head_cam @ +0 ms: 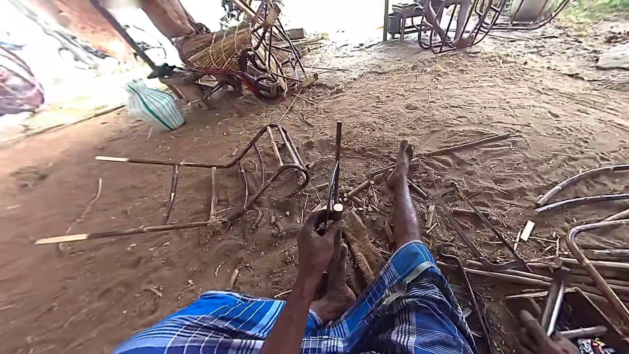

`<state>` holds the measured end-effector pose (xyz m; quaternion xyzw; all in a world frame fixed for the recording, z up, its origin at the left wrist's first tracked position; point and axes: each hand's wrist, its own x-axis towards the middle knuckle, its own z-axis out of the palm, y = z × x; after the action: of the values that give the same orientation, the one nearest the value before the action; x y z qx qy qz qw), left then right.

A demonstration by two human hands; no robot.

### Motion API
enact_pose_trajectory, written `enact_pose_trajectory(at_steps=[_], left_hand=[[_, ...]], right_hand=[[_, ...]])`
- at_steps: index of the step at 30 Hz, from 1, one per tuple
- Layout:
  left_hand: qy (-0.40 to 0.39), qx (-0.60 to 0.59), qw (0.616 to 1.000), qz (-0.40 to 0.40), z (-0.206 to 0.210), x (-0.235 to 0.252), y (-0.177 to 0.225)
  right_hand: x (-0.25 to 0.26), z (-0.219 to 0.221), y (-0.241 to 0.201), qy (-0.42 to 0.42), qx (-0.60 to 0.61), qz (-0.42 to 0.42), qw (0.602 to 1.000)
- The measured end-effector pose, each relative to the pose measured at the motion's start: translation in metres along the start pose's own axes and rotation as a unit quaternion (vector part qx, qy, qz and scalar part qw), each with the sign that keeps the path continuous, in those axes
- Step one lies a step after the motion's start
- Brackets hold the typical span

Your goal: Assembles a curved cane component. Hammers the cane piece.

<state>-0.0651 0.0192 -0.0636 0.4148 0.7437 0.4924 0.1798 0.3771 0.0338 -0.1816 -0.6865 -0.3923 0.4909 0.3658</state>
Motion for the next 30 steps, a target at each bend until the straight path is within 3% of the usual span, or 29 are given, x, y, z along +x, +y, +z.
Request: enact_pose_trajectory(at_steps=[2,6,10,14,17,22,27,30], left_hand=[[-0.009,-0.007,1.000,-0.010,0.000,0.002,-0.001],[-0.005,-0.019,1.000,-0.022,0.002,0.011,0.002],[0.002,-0.008,1.000,-0.024,0.001,0.015,0.000],[0.003,-0.024,0.999,-0.036,-0.005,0.015,-0.005],[0.000,-0.013,0.999,-0.040,-0.006,0.014,-0.013],[0.015,0.065,0.998,-0.007,0.012,0.001,-0.016],[0.018,0.127,0.992,0.003,0.004,0.005,-0.016],[-0.011,0.131,0.991,0.003,-0.007,0.007,-0.021]], right_hand=[[-0.022,0.036,-0.053,-0.135,0.131,-0.012,0.982],[-0.035,0.147,-0.118,-0.260,0.135,-0.156,0.943],[-0.044,0.250,-0.170,-0.337,0.200,-0.225,0.892],[-0.054,0.291,-0.198,-0.342,0.202,-0.219,0.891],[-0.050,0.301,-0.190,-0.341,0.214,-0.201,0.893],[-0.042,0.307,-0.161,-0.319,0.293,-0.079,0.898],[0.026,0.303,-0.049,-0.231,0.146,0.027,0.962],[0.020,0.290,-0.041,-0.252,0.101,-0.035,0.962]])
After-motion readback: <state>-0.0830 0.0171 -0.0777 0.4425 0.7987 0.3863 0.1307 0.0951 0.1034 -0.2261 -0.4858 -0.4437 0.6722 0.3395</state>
